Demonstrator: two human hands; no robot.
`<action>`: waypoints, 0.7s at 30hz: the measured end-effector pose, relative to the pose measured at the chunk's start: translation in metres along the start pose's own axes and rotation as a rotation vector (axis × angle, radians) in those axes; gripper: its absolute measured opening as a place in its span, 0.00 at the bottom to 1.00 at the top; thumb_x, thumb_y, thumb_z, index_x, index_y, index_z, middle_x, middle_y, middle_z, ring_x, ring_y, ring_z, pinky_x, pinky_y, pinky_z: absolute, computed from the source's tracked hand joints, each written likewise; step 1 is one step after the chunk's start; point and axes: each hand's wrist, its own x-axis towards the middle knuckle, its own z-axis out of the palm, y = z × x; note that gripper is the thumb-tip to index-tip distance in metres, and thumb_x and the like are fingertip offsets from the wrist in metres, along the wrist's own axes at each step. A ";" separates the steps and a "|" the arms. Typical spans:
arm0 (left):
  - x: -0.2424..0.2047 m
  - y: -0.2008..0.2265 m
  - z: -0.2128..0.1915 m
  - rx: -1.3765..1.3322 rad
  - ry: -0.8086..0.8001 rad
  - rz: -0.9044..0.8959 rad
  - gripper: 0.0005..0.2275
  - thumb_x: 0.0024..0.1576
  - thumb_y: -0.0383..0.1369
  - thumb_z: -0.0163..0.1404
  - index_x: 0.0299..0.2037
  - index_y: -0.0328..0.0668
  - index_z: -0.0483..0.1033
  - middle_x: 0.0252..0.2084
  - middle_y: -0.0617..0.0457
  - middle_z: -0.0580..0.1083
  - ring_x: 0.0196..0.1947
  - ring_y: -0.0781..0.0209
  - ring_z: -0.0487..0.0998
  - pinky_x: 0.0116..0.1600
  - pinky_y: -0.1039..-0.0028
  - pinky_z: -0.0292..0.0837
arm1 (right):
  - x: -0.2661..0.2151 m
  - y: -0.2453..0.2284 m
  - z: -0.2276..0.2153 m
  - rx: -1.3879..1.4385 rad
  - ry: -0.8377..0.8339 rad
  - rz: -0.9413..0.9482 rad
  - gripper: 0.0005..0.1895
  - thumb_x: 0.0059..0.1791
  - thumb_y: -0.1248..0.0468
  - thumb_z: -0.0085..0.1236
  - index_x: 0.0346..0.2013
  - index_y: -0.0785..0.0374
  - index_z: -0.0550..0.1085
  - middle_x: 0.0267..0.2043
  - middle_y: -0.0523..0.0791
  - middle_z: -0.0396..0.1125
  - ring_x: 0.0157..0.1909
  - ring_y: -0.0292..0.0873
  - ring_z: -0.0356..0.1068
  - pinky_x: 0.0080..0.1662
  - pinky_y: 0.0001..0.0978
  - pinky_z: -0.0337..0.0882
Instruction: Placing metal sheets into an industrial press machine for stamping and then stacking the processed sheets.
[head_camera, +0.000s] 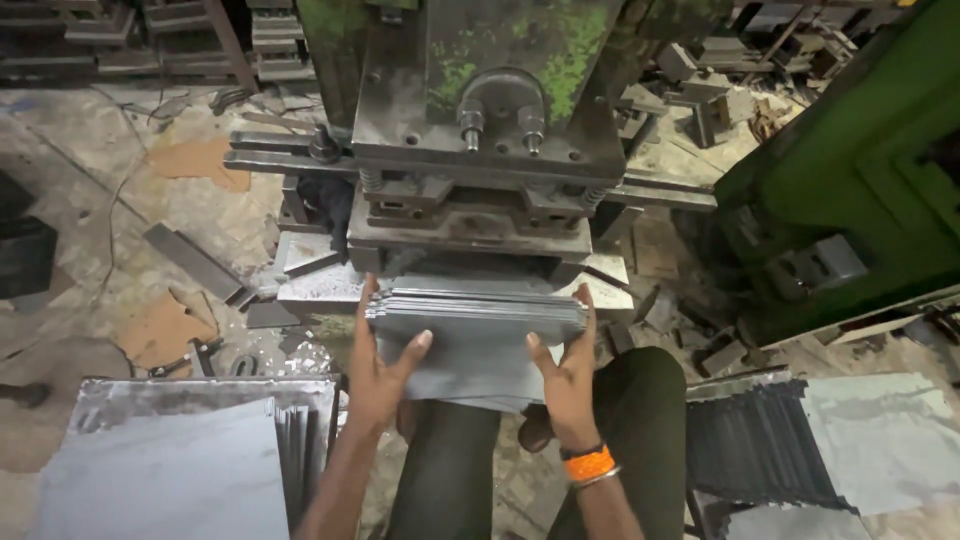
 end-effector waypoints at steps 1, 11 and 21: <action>0.000 -0.001 -0.003 0.000 -0.002 0.000 0.43 0.52 0.33 0.61 0.76 0.38 0.48 0.74 0.28 0.54 0.75 0.29 0.48 0.77 0.45 0.42 | 0.000 -0.002 -0.002 0.000 0.002 0.000 0.47 0.49 0.77 0.56 0.77 0.65 0.43 0.76 0.57 0.49 0.77 0.53 0.45 0.73 0.53 0.47; 0.010 -0.040 -0.022 0.239 0.064 -0.056 0.24 0.53 0.25 0.61 0.62 0.42 0.73 0.54 0.37 0.78 0.62 0.42 0.74 0.66 0.53 0.67 | 0.013 0.063 -0.034 -0.107 0.051 0.014 0.23 0.48 0.76 0.60 0.59 0.67 0.71 0.54 0.51 0.72 0.57 0.43 0.67 0.59 0.46 0.69; 0.032 -0.039 -0.034 0.244 -0.037 0.047 0.10 0.50 0.26 0.66 0.39 0.36 0.79 0.35 0.40 0.82 0.40 0.47 0.83 0.51 0.56 0.76 | 0.023 0.069 -0.030 -0.064 0.145 0.095 0.10 0.48 0.69 0.66 0.44 0.63 0.78 0.38 0.44 0.76 0.39 0.36 0.69 0.48 0.38 0.74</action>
